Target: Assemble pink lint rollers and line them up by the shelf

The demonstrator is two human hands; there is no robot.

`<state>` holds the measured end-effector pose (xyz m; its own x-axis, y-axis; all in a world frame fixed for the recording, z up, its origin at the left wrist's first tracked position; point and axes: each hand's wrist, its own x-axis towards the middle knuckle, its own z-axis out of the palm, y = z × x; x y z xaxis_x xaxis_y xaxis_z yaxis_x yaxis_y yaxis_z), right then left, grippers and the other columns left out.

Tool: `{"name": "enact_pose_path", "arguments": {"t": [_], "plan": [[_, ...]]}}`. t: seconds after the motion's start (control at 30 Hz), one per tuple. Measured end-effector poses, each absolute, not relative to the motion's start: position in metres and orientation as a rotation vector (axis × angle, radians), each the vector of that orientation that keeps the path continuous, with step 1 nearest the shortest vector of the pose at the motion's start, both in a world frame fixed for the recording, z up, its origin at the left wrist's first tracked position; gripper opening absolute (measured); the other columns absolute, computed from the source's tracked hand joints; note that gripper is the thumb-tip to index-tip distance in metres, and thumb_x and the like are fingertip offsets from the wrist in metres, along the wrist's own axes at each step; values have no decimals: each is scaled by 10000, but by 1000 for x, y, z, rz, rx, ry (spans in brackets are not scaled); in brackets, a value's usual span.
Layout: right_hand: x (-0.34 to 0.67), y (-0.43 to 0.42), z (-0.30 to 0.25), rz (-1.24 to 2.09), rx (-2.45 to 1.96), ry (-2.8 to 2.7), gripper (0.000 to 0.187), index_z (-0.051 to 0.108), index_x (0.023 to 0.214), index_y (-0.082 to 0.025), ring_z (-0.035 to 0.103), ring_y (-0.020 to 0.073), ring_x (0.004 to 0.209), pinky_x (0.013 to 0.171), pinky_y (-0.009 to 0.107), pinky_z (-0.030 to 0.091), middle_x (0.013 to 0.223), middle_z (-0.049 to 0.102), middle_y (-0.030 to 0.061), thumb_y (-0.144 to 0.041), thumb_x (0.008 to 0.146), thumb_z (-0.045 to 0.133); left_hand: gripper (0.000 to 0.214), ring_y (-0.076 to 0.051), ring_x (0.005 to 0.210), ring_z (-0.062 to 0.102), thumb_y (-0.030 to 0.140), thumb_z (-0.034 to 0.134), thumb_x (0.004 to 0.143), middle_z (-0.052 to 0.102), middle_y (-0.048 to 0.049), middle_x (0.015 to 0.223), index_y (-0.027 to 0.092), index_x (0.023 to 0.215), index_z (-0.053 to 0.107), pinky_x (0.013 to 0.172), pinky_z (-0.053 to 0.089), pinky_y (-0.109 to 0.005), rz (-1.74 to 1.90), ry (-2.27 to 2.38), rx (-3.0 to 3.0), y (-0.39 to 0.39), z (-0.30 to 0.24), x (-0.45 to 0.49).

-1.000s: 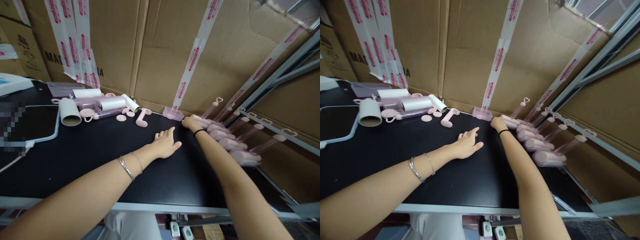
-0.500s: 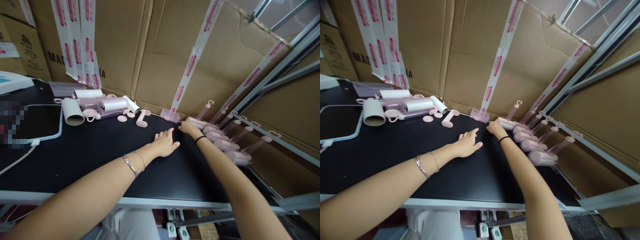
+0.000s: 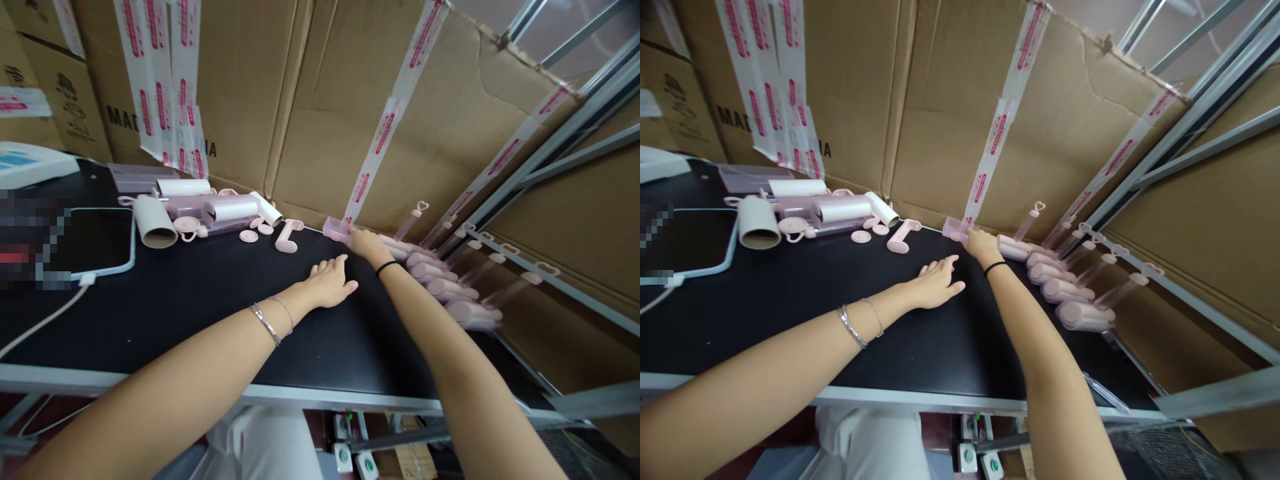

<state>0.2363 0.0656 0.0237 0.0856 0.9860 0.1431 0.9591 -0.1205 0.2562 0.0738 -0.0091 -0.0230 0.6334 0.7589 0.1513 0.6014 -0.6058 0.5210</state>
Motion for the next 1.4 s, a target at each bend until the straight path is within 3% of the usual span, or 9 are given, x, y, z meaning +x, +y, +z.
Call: {"name": "enact_pose_path", "arguments": {"t": [0.2, 0.47, 0.6, 0.67, 0.77, 0.93, 1.03, 1.23, 1.4], "plan": [[222, 30, 21, 452, 2164, 2069, 299, 633, 1074, -169, 643, 303, 1008, 805, 389, 474, 1067, 676, 160, -223, 868, 422, 348, -314, 1122, 506, 272, 409, 896, 578, -181, 1182, 95, 1160, 551, 915, 410, -425, 745, 1417, 2736, 2, -4, 57], [201, -29, 39, 480, 2307, 2319, 214, 607, 937, -169, 631, 249, 876, 762, 332, 448, 916, 671, 116, -265, 871, 427, 299, -335, 1137, 480, 172, 511, 825, 562, -221, 1186, 39, 1088, 562, 911, 386, -426, 930, 2043, 2489, 23, 17, 20], [188, -30, 35, 566, 2514, 2749, 259, 547, 1002, -143, 577, 205, 931, 846, 319, 420, 1001, 606, 129, -81, 813, 382, 568, -348, 1144, 465, 304, 745, 673, 546, -235, 1197, 27, 1119, 528, 933, 365, -395, 843, 2103, 2559, 36, 24, 7], [184, -28, 28, 489, 2614, 2919, 294, 522, 1053, -130, 561, 208, 955, 884, 339, 411, 1023, 587, 137, -77, 779, 428, 525, -343, 1157, 465, 322, 705, 726, 553, -236, 1197, 35, 1129, 529, 937, 358, -385, 725, 2026, 2731, 47, 32, 1], [183, -25, 17, 213, 2710, 3087, 336, 497, 1070, -133, 562, 215, 940, 893, 362, 419, 984, 595, 117, -94, 736, 492, 302, -323, 1178, 473, 176, 447, 882, 571, -230, 1205, 59, 1134, 566, 921, 358, -391, 500, 1923, 2903, 67, 42, -5], [188, -21, 4, 148, 2721, 3253, 348, 503, 992, -157, 546, 199, 917, 895, 374, 429, 945, 562, 99, -15, 707, 363, 303, -365, 1138, 527, 215, 464, 879, 594, -245, 1180, 78, 1094, 629, 909, 330, -443, 257, 2041, 2831, 93, 42, -2], [189, -21, 3, 227, 2704, 3333, 382, 521, 997, -154, 541, 189, 951, 920, 360, 424, 1029, 531, 119, 2, 681, 375, 302, -342, 1061, 584, 104, 417, 860, 618, -247, 1130, 51, 1070, 627, 920, 309, -466, 309, 2156, 2773, 100, 34, 4], [195, -22, 7, -491, 2763, 3455, 244, 561, 966, -179, 601, 160, 741, 814, 324, 471, 761, 613, 6, -138, 725, 554, 337, -346, 1037, 598, 38, 388, 835, 610, -251, 1099, 32, 1116, 575, 880, 385, -461, 460, 2128, 2816, 104, 33, 0], [202, -19, 9, -944, 2686, 3579, 196, 613, 864, -193, 600, 152, 743, 764, 307, 471, 792, 654, 4, -275, 688, 642, 380, -340, 1057, 596, 41, 337, 847, 558, -254, 1162, 55, 1152, 564, 862, 454, -472, 890, 1825, 2781, 105, 72, 1]]}}
